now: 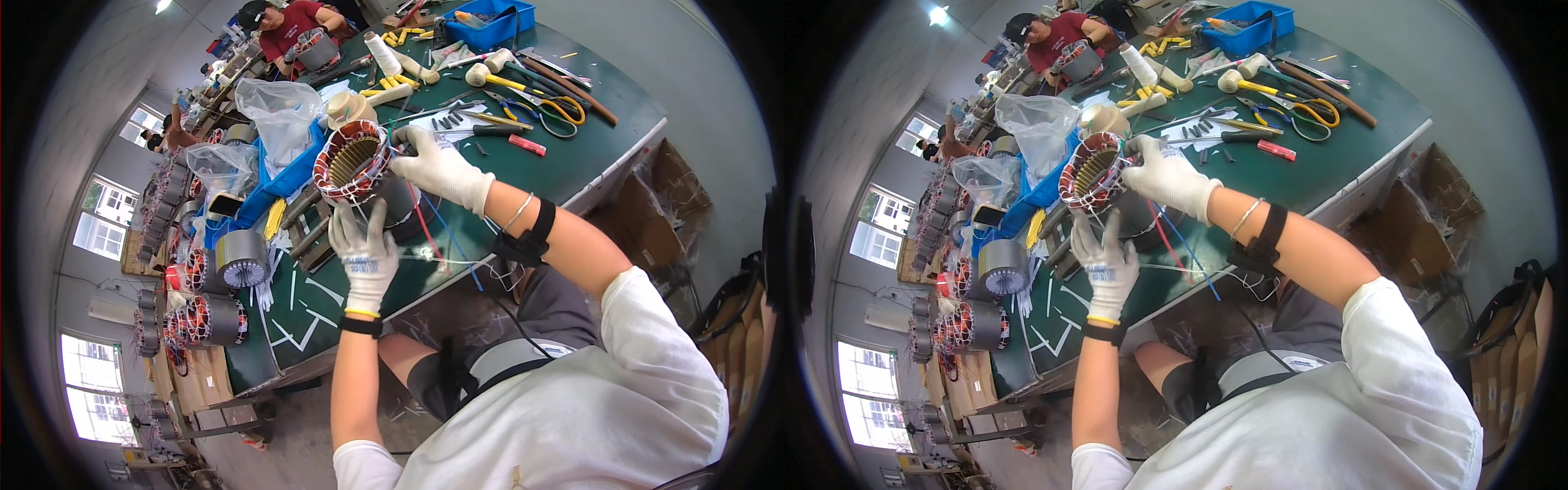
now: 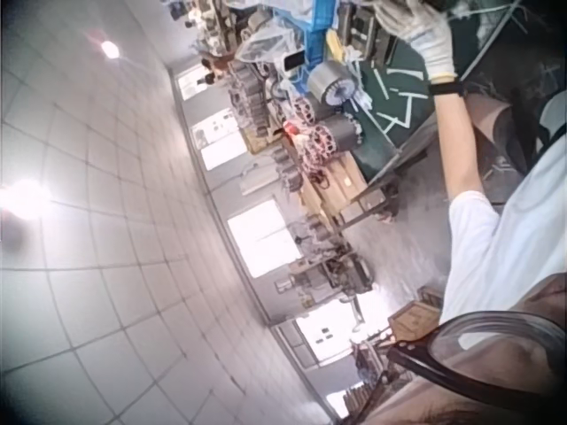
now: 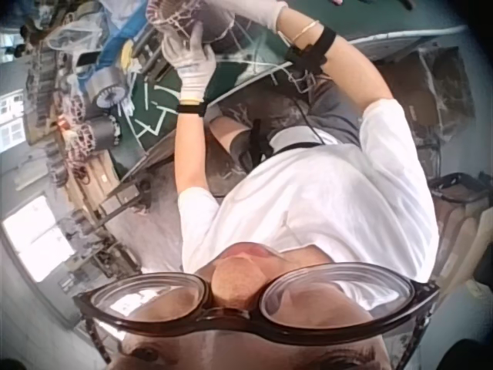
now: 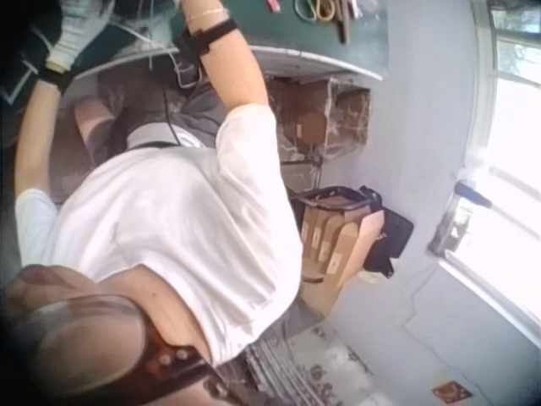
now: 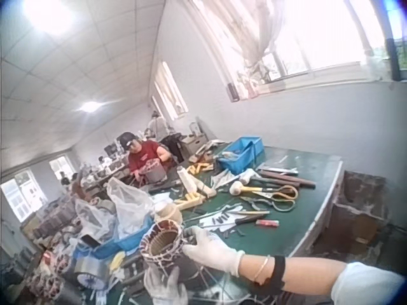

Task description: Assembling motor stator components and preparing wiring at a workshop table.

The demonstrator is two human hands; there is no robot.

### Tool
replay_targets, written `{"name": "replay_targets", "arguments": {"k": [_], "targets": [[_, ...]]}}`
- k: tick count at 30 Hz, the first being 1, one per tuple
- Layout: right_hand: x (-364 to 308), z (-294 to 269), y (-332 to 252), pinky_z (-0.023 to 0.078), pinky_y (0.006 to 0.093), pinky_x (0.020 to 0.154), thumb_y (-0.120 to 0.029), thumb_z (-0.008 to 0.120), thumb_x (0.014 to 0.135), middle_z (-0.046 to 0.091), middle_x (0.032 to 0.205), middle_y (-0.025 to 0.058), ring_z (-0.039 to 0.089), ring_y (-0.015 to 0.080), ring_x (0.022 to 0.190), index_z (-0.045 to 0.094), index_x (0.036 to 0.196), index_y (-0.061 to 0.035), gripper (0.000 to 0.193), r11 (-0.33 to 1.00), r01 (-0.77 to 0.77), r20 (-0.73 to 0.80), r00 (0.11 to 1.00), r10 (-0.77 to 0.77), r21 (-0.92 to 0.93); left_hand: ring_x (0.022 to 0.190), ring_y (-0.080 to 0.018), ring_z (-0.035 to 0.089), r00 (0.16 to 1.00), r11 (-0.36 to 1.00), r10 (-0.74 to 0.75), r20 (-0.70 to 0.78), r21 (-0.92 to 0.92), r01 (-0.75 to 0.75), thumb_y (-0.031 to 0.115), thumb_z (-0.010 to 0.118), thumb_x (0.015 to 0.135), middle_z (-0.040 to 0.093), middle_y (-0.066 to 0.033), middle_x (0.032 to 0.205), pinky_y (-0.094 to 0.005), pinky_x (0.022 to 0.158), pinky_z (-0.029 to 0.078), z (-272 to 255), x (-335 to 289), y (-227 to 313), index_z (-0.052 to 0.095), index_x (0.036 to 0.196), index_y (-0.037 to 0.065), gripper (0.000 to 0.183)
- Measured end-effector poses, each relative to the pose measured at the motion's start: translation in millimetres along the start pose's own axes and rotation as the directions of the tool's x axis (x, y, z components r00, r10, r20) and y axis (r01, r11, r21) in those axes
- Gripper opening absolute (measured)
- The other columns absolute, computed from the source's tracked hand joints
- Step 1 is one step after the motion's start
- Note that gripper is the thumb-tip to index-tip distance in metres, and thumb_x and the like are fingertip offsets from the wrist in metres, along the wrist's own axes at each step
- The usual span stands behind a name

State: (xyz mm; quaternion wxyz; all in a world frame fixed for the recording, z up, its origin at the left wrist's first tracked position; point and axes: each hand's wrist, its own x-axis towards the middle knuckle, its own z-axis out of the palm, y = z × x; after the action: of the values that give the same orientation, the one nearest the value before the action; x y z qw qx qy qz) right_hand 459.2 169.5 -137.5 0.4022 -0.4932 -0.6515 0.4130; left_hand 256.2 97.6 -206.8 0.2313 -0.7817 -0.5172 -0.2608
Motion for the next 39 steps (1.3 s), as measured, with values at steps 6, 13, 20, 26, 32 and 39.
{"name": "replay_targets", "arguments": {"k": [6, 13, 20, 26, 32, 39], "targets": [[6.8, -13.3, 0.3, 0.052, 0.0389, 0.089, -0.024, 0.063, 0.091, 0.065, 0.124, 0.0116, 0.066, 0.0344, 0.102, 0.064, 0.129, -0.0154, 0.039, 0.893, 0.347, 0.155, 0.937, -0.314, -0.287, 0.119, -0.0345, 0.050, 0.951, 0.974, 0.220, 0.218, -0.106, -0.201, 0.019, 0.072, 0.075, 0.060, -0.0125, 0.126, -0.0502, 0.104, 0.037, -28.3, -27.2, -32.6, 0.071, 0.103, 0.016, 0.028], [4.6, -14.7, 6.9, 0.054, 0.0389, 0.066, -0.021, 0.064, 0.090, 0.068, 0.107, 0.0082, 0.067, 0.0270, 0.083, 0.067, 0.125, -0.0339, 0.037, 0.586, 0.515, 0.206, 0.833, -0.513, -0.626, 0.099, -0.0304, 0.060, 0.952, 0.984, 0.107, -0.288, -0.105, -0.143, 0.016, 0.076, 0.078, 0.065, -0.0093, 0.112, -0.0430, 0.087, 0.046, -60.4, 70.3, -6.2, 0.070, 0.111, 0.012, 0.034], [-32.7, -28.5, 32.9, 0.054, 0.0472, 0.073, -0.027, 0.061, 0.088, 0.069, 0.092, 0.0163, 0.067, 0.0380, 0.085, 0.061, 0.126, -0.0152, 0.040, 0.825, 0.338, 0.077, 0.937, -0.342, -0.452, 0.086, -0.0254, 0.066, 0.958, 0.982, 0.159, -0.237, -0.065, -0.179, 0.016, 0.076, 0.078, 0.071, -0.0034, 0.093, -0.0406, 0.077, 0.049, -31.9, 92.2, -4.3, 0.072, 0.089, 0.011, 0.012], [-134.5, -72.2, 69.9, 0.053, 0.0421, 0.078, -0.043, 0.068, 0.083, 0.071, 0.086, 0.0150, 0.068, 0.0346, 0.084, 0.071, 0.098, -0.0060, 0.040, 0.821, 0.344, 0.708, 0.699, 0.099, -0.455, 0.089, -0.0257, 0.063, 0.961, 0.987, 0.020, -0.277, -0.145, -0.063, 0.014, 0.077, 0.076, 0.069, -0.0027, 0.094, -0.0404, 0.080, 0.047, -23.0, 84.5, 1.6, 0.071, 0.086, 0.012, 0.011], [-48.9, -149.1, 56.2, 0.051, 0.0405, 0.069, -0.043, 0.073, 0.079, 0.068, 0.081, 0.0190, 0.065, 0.0297, 0.076, 0.072, 0.085, 0.0000, 0.044, 0.790, 0.098, 0.354, 0.922, 0.158, -0.605, 0.088, -0.0264, 0.062, 0.934, 0.986, -0.036, -0.356, -0.163, -0.025, 0.014, 0.076, 0.075, 0.068, -0.0025, 0.093, -0.0410, 0.078, 0.047, -11.1, 86.6, 4.3, 0.069, 0.083, 0.012, 0.011], [39.2, -78.7, 96.3, 0.052, 0.0426, 0.091, -0.043, 0.068, 0.084, 0.067, 0.118, 0.0186, 0.066, 0.0340, 0.107, 0.068, 0.114, -0.0040, 0.049, 0.564, -0.148, -0.044, 0.980, 0.195, -0.813, 0.085, -0.0276, 0.062, 0.922, 0.983, -0.128, -0.366, -0.173, 0.068, 0.016, 0.076, 0.072, 0.067, -0.0033, 0.088, -0.0434, 0.077, 0.047, -5.3, 84.0, 6.8, 0.067, 0.076, 0.013, 0.011]]}}
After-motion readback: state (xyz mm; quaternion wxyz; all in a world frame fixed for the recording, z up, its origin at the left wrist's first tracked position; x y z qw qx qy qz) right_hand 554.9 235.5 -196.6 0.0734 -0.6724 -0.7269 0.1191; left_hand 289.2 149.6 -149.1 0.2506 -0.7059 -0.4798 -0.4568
